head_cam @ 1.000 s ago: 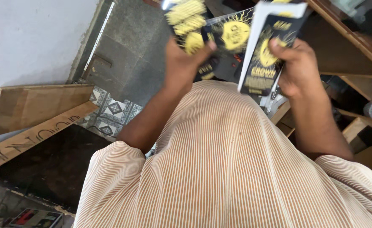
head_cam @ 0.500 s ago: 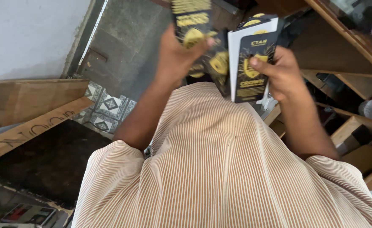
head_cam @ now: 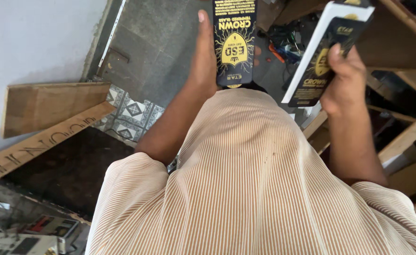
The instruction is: The person stands at a cluttered glass counter in a phone accessories shop, opening retail boxes of tempered glass screen protectors and removing the packaged protectors. They peel open paper sleeves, stack the protector packets on the counter, and place the emptied boxes back on the shelf.
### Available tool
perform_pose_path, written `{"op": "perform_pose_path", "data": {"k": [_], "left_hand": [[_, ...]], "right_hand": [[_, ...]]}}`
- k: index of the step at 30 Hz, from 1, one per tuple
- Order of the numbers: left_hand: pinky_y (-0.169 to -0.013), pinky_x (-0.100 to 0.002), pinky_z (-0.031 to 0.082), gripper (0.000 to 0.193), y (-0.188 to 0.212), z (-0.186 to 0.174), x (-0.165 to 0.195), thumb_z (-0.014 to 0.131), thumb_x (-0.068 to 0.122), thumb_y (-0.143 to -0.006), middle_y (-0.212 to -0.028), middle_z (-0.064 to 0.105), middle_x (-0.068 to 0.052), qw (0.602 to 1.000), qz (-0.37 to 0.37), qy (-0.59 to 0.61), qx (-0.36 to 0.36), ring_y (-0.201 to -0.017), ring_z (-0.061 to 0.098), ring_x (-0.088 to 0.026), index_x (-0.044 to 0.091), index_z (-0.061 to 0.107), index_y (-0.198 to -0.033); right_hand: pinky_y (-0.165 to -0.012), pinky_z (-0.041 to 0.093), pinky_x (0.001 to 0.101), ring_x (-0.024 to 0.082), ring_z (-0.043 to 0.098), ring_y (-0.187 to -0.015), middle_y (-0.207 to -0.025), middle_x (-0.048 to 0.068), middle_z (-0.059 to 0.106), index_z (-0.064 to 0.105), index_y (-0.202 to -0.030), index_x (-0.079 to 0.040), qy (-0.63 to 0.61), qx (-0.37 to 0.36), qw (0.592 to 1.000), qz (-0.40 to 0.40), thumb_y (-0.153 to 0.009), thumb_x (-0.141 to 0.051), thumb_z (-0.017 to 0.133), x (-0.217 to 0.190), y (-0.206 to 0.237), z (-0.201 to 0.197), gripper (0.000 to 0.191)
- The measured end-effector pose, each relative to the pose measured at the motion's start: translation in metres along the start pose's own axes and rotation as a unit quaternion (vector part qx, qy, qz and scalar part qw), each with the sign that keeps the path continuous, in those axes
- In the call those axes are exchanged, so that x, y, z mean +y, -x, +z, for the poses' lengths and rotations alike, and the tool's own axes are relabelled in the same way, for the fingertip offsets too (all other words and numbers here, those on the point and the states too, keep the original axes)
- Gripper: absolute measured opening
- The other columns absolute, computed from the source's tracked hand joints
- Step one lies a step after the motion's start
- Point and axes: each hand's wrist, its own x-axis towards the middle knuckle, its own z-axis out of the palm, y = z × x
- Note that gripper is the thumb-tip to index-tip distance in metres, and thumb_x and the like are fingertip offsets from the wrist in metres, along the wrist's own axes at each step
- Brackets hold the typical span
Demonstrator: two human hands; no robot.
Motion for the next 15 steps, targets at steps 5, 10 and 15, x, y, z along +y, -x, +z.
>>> {"op": "perform_pose_path", "data": {"k": [5, 10, 15], "left_hand": [[-0.089, -0.047, 0.062, 0.068, -0.010, -0.003, -0.020, 0.073, 0.029, -0.089, -0.117, 0.065, -0.024, 0.988, -0.072, -0.041, -0.133, -0.101, 0.073, -0.032, 0.018, 0.033, -0.142], [-0.097, -0.042, 0.057, 0.068, -0.019, 0.001, -0.036, 0.075, 0.001, -0.087, -0.126, 0.066, -0.019, 0.836, 0.039, -0.467, -0.284, -0.112, 0.068, -0.032, 0.005, 0.043, -0.147], [-0.084, -0.037, 0.058, 0.048, -0.022, 0.032, -0.032, 0.082, 0.010, -0.079, -0.103, 0.076, -0.011, 0.691, 0.011, -0.632, -0.351, -0.092, 0.074, -0.022, 0.008, 0.067, -0.125]], "right_hand": [[-0.108, 0.049, 0.0321, 0.020, 0.066, -0.118, -0.130, 0.008, 0.068, 0.059, -0.139, -0.002, -0.017, -0.003, 0.998, -0.057, -0.111, -0.018, 0.070, -0.016, 0.015, 0.008, 0.035], [-0.099, 0.051, 0.0327, 0.019, 0.062, -0.110, -0.129, 0.008, 0.063, 0.060, -0.132, 0.001, 0.251, -0.029, 0.955, -0.154, -0.107, -0.020, 0.075, -0.035, 0.036, 0.015, 0.037], [-0.087, 0.055, 0.0400, 0.027, 0.069, -0.103, -0.110, 0.014, 0.071, 0.068, -0.124, 0.001, 0.615, -0.091, 0.771, -0.136, -0.088, -0.021, 0.080, -0.015, 0.067, -0.010, 0.044]]}}
